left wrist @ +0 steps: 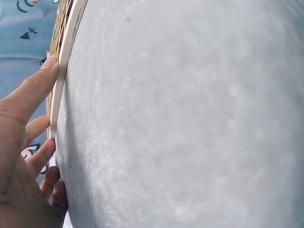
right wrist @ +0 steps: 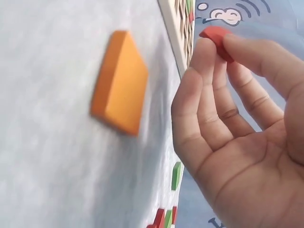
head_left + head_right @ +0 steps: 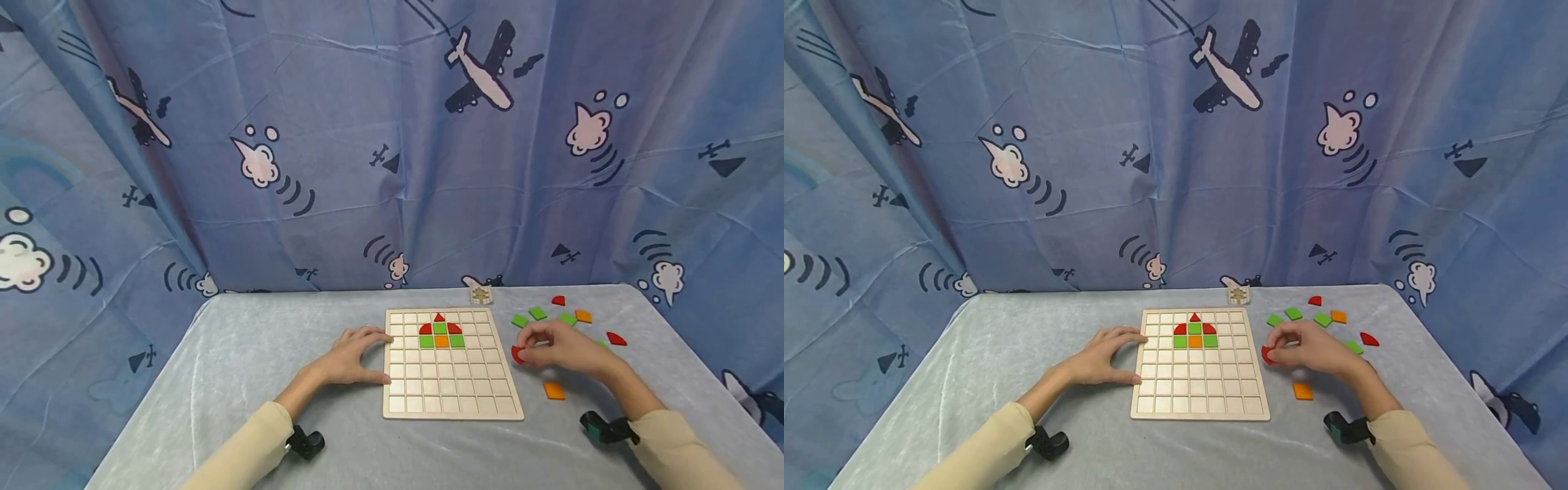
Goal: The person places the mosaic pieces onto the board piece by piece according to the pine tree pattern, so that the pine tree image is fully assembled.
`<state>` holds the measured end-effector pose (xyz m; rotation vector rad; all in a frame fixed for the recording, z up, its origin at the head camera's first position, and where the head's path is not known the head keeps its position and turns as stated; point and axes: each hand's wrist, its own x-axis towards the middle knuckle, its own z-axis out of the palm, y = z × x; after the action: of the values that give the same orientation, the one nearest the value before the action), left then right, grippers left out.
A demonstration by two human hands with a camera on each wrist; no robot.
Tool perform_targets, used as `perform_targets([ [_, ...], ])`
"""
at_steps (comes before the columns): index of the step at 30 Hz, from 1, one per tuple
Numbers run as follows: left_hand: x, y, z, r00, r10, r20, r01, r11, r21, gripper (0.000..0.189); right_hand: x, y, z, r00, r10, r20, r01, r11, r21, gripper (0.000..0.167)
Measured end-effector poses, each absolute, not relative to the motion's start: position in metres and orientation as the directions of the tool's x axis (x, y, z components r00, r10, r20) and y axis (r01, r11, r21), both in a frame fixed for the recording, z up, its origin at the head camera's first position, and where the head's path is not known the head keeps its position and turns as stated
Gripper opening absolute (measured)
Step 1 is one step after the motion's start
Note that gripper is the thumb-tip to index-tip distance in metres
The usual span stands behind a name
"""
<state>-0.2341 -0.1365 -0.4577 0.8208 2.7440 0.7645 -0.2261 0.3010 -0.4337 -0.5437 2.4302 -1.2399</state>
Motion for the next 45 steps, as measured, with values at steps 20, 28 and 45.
perform_targets([
  [20, -0.235, -0.137, -0.458, -0.831, 0.555, -0.026, 0.464, 0.719, 0.517, 0.076, -0.237, 0.262, -0.421, -0.852, -0.514, -0.096, -0.224, 0.525, -0.821, 0.035],
  [28, -0.235, -0.137, -0.458, -0.835, 0.549, -0.034, 0.456, 0.726, 0.514, 0.076, -0.246, 0.242, -0.423, -0.836, -0.543, -0.074, -0.218, 0.454, -0.864, 0.034],
  [45, -0.236, -0.137, -0.457, -0.834, 0.55, -0.043, 0.452, 0.725, 0.519, 0.076, -0.256, 0.207, -0.426, -0.8, -0.599, 0.005, -0.34, 0.447, -0.827, 0.025],
])
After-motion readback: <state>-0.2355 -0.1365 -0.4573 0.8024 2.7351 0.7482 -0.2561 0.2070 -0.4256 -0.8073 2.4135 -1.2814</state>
